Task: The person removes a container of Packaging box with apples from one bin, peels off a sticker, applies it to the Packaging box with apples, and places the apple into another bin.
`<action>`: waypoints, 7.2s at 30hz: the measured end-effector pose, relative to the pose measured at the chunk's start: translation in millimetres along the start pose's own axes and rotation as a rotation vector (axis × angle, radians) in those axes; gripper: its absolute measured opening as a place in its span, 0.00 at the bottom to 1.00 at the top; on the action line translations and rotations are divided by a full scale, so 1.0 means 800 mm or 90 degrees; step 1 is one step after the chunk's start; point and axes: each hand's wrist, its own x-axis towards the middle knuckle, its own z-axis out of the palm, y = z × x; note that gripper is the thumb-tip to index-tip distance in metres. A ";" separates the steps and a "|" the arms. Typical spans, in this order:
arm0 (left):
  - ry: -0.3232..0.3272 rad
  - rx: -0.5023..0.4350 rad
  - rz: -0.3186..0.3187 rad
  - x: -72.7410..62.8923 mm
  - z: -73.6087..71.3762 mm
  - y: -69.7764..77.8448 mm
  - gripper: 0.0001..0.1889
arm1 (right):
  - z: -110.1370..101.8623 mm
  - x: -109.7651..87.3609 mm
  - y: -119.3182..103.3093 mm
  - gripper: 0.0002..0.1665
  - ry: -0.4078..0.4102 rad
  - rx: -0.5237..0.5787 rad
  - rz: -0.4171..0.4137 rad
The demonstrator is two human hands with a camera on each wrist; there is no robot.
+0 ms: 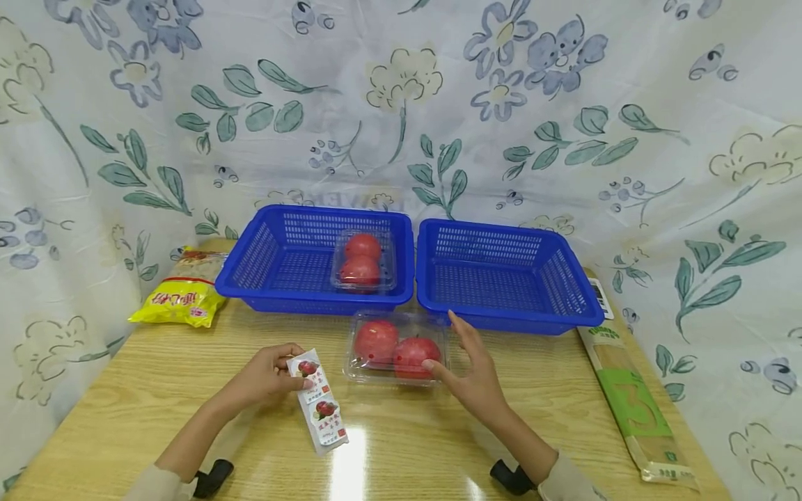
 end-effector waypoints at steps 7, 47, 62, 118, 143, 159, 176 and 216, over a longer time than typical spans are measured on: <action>-0.031 -0.057 0.018 -0.003 0.005 0.049 0.25 | 0.012 -0.004 -0.025 0.49 -0.048 -0.001 -0.144; -0.167 -0.084 0.091 0.023 0.082 0.099 0.31 | 0.038 -0.026 -0.041 0.35 -0.378 0.273 -0.070; -0.159 -0.171 0.052 0.010 0.111 0.089 0.22 | 0.024 -0.015 -0.041 0.37 -0.218 0.253 -0.092; -0.017 -0.159 0.069 0.000 0.117 0.077 0.18 | 0.036 -0.001 -0.040 0.12 -0.009 0.199 -0.097; 0.162 0.129 -0.174 0.009 0.040 0.017 0.23 | 0.043 0.023 0.002 0.15 0.137 -0.221 -0.321; 0.263 0.365 0.090 0.044 0.051 0.085 0.13 | 0.049 0.026 -0.001 0.16 0.122 -0.292 -0.368; 0.137 0.060 0.110 0.115 0.081 0.107 0.09 | 0.043 0.027 -0.009 0.16 0.100 -0.119 -0.248; 0.247 0.364 0.132 0.136 0.124 0.100 0.05 | 0.065 0.032 -0.039 0.07 0.089 -0.110 0.157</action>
